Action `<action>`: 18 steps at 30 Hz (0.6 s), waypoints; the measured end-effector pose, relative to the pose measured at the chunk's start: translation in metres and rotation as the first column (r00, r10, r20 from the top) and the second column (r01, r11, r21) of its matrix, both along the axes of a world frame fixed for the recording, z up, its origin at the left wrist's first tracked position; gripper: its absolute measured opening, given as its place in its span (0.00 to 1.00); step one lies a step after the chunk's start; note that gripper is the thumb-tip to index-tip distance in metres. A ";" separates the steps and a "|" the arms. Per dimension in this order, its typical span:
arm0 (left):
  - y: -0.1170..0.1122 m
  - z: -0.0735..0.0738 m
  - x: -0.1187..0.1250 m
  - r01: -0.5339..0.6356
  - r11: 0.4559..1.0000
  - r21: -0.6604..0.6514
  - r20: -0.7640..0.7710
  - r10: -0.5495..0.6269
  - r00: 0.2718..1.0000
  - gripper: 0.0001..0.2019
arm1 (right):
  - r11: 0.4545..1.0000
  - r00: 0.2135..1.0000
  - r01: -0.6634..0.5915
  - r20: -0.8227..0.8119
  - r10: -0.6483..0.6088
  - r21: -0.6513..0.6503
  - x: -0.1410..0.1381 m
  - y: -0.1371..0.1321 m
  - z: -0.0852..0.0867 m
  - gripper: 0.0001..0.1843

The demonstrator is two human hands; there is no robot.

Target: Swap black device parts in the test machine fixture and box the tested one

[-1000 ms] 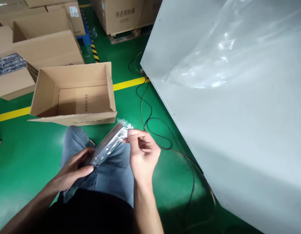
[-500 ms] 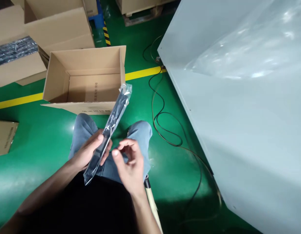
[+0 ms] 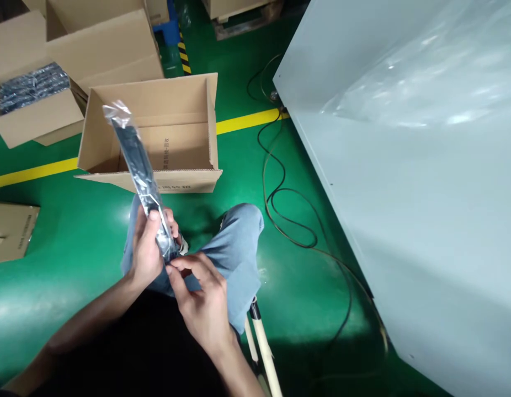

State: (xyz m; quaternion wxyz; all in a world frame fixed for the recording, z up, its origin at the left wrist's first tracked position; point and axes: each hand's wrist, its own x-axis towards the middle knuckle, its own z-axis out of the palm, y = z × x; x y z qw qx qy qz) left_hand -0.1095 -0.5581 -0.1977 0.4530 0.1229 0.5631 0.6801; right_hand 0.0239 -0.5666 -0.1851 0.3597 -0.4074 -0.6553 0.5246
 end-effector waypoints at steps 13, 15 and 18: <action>-0.010 -0.012 0.010 0.169 0.956 0.239 -0.047 -0.162 0.986 0.22 | 0.719 0.854 0.136 -0.287 -0.434 -0.681 -0.012 0.002 -0.047 0.26; -0.026 -0.016 0.004 0.311 0.940 0.142 -0.202 -0.280 0.939 0.22 | 0.661 0.773 0.105 -0.357 -0.525 -0.743 -0.016 0.003 -0.044 0.25; -0.048 -0.026 -0.020 0.404 0.911 -0.085 -0.444 -0.397 0.803 0.24 | 0.702 0.723 0.094 -0.436 -0.535 -0.706 -0.008 0.013 -0.036 0.22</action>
